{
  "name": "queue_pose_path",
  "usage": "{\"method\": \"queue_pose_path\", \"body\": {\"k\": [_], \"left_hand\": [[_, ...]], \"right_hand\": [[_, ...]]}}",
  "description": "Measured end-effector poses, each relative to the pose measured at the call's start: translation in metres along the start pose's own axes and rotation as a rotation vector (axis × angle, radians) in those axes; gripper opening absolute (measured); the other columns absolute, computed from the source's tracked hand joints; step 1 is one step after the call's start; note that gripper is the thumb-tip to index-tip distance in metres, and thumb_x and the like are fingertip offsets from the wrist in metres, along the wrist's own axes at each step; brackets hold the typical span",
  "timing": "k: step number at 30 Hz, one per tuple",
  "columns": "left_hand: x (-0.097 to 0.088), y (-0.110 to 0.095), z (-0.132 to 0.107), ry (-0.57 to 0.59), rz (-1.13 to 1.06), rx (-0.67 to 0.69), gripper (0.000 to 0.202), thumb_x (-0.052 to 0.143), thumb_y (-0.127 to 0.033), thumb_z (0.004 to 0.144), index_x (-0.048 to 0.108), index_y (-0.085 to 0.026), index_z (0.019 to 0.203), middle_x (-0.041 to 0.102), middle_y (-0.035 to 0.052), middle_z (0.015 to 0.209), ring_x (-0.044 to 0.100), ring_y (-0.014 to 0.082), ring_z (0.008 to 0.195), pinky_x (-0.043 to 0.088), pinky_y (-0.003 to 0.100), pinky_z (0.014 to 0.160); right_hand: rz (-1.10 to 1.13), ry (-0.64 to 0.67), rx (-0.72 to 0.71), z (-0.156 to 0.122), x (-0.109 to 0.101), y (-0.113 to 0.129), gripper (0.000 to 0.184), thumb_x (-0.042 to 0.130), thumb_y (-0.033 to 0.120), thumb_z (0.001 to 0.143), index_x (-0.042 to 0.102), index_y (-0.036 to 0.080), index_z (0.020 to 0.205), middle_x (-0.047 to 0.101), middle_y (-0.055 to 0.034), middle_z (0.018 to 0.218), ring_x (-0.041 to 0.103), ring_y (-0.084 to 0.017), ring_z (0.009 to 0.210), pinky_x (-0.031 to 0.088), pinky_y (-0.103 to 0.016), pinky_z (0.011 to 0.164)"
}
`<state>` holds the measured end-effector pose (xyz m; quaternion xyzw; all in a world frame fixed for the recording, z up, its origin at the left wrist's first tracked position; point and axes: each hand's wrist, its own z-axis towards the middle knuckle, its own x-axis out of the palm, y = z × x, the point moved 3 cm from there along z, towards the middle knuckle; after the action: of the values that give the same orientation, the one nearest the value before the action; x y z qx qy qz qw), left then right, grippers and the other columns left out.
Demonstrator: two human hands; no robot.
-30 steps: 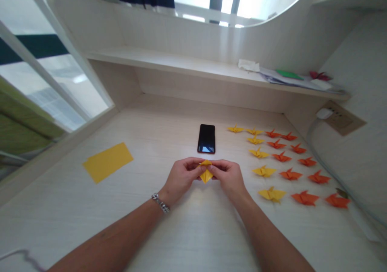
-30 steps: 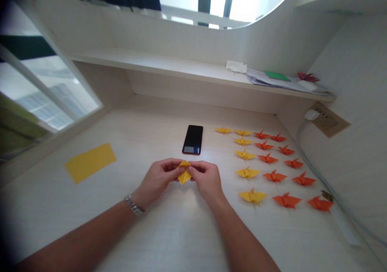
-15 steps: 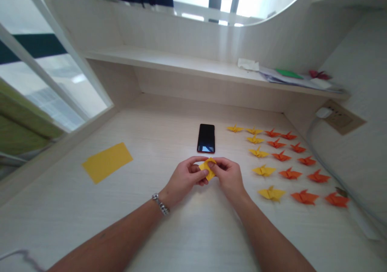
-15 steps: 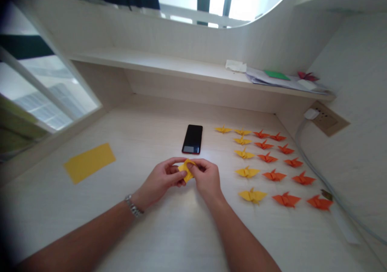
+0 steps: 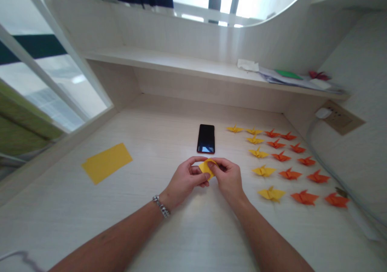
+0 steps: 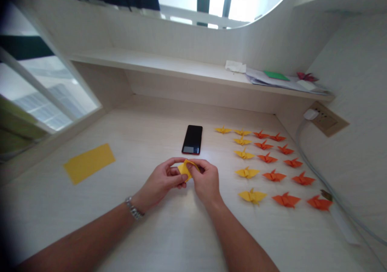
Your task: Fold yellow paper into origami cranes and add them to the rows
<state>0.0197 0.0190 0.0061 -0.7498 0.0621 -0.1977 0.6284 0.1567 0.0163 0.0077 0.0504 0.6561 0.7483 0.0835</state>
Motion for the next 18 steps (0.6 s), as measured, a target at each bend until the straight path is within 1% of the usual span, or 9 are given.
{"method": "queue_pose_path", "body": {"k": [2, 4, 7, 10, 12, 14, 18], "left_hand": [[0.0, -0.002, 0.0, 0.017, 0.005, 0.007, 0.056, 0.072, -0.016, 0.065, 0.049, -0.015, 0.116, 0.061, -0.0017, 0.063, 0.061, 0.0131, 0.058, 0.05, 0.026, 0.06], [-0.001, -0.003, 0.0, 0.029, 0.01, 0.016, 0.057, 0.073, -0.016, 0.064, 0.051, -0.016, 0.117, 0.063, -0.0009, 0.066, 0.061, 0.0133, 0.061, 0.05, 0.026, 0.061], [-0.007, -0.004, 0.002, -0.015, 0.006, 0.04, 0.041, 0.068, -0.026, 0.072, 0.056, -0.016, 0.11, 0.066, 0.0038, 0.077, 0.063, 0.015, 0.07, 0.051, 0.026, 0.063], [-0.013, -0.003, 0.006, -0.076, 0.023, 0.059, 0.029, 0.068, -0.029, 0.073, 0.062, -0.013, 0.097, 0.068, 0.0081, 0.086, 0.064, 0.0168, 0.076, 0.052, 0.027, 0.065], [-0.016, -0.003, 0.008, -0.095, 0.033, 0.065, 0.026, 0.069, -0.029, 0.072, 0.064, -0.012, 0.092, 0.068, 0.0088, 0.086, 0.064, 0.0173, 0.074, 0.052, 0.028, 0.065], [-0.017, -0.004, 0.009, -0.116, 0.034, 0.076, 0.026, 0.068, -0.029, 0.072, 0.065, -0.012, 0.092, 0.069, 0.0085, 0.085, 0.064, 0.0173, 0.073, 0.053, 0.029, 0.066], [-0.018, -0.007, 0.007, -0.121, 0.037, 0.083, 0.024, 0.069, -0.028, 0.071, 0.065, -0.013, 0.09, 0.069, 0.0066, 0.081, 0.063, 0.0161, 0.071, 0.052, 0.027, 0.063]], "right_hand": [[0.017, 0.002, 0.019, 0.001, -0.001, -0.001, 0.016, 0.068, 0.025, 0.071, 0.073, 0.017, 0.084, 0.072, -0.0053, 0.081, 0.065, -0.019, 0.073, 0.052, -0.03, 0.068], [0.042, 0.025, 0.045, 0.001, -0.002, -0.003, 0.017, 0.068, 0.026, 0.071, 0.072, 0.017, 0.084, 0.071, -0.0057, 0.08, 0.064, -0.019, 0.073, 0.051, -0.031, 0.068], [0.095, 0.097, 0.093, 0.002, -0.001, -0.005, 0.018, 0.07, 0.029, 0.07, 0.072, 0.016, 0.083, 0.071, -0.0058, 0.078, 0.063, -0.019, 0.07, 0.051, -0.03, 0.065], [0.184, 0.186, 0.158, 0.002, 0.001, -0.006, 0.023, 0.072, 0.031, 0.067, 0.072, 0.016, 0.085, 0.07, -0.0051, 0.076, 0.063, -0.018, 0.066, 0.052, -0.03, 0.062], [0.23, 0.233, 0.201, 0.001, 0.001, -0.006, 0.03, 0.073, 0.031, 0.065, 0.07, 0.017, 0.092, 0.07, -0.0046, 0.076, 0.064, -0.018, 0.067, 0.053, -0.031, 0.06], [0.239, 0.242, 0.234, 0.002, -0.001, -0.006, 0.035, 0.073, 0.03, 0.064, 0.069, 0.018, 0.097, 0.071, -0.0051, 0.079, 0.065, -0.019, 0.069, 0.053, -0.03, 0.06], [0.239, 0.22, 0.254, 0.003, -0.004, -0.009, 0.03, 0.073, 0.029, 0.064, 0.071, 0.016, 0.091, 0.072, -0.0071, 0.081, 0.066, -0.02, 0.073, 0.054, -0.032, 0.064]]}}
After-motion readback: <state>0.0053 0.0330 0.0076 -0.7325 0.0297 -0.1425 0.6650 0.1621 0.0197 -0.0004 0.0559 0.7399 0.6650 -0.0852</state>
